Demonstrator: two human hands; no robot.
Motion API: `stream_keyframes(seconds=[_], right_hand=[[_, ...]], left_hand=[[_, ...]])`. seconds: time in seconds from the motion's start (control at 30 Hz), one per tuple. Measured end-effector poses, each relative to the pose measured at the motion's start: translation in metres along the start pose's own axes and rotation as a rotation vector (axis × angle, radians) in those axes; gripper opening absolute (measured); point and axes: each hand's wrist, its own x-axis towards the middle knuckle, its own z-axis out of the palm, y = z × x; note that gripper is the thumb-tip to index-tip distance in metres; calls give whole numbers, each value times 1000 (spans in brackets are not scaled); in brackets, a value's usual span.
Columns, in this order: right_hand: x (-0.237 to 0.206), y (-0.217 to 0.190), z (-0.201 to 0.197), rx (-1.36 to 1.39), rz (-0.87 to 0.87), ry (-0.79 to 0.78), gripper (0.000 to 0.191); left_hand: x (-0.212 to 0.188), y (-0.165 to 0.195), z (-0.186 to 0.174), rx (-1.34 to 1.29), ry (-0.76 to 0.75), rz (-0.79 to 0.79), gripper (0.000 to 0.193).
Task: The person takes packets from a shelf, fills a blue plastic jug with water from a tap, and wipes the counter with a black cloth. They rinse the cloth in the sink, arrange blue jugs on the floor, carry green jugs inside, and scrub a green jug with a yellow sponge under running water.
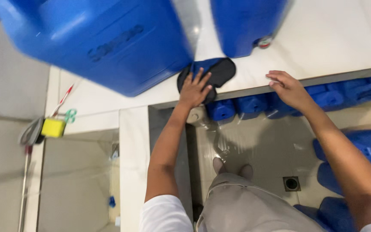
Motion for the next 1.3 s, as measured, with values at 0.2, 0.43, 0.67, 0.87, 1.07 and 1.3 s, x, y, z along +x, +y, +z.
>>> stream_keyframes(seconds=[0.2, 0.43, 0.67, 0.87, 1.07, 1.3], right_hand=[[15, -14, 65, -45, -154, -154, 30], [0, -11, 138, -33, -187, -191, 31], [-57, 7, 142, -96, -37, -109, 30], [-97, 16, 116, -160, 27, -34, 30], [-100, 9, 87, -180, 110, 50, 32], [-132, 25, 58, -213, 107, 20, 33]], left_hand=[[-84, -90, -35, 37, 98, -119, 53], [-165, -162, -64, -90, 263, -119, 37], [-226, -169, -109, -84, 508, -260, 28], [-186, -199, -137, -186, 1044, -332, 23], [-163, -226, -186, -379, 961, -148, 50], [-127, -162, -131, 225, -341, -736, 62]])
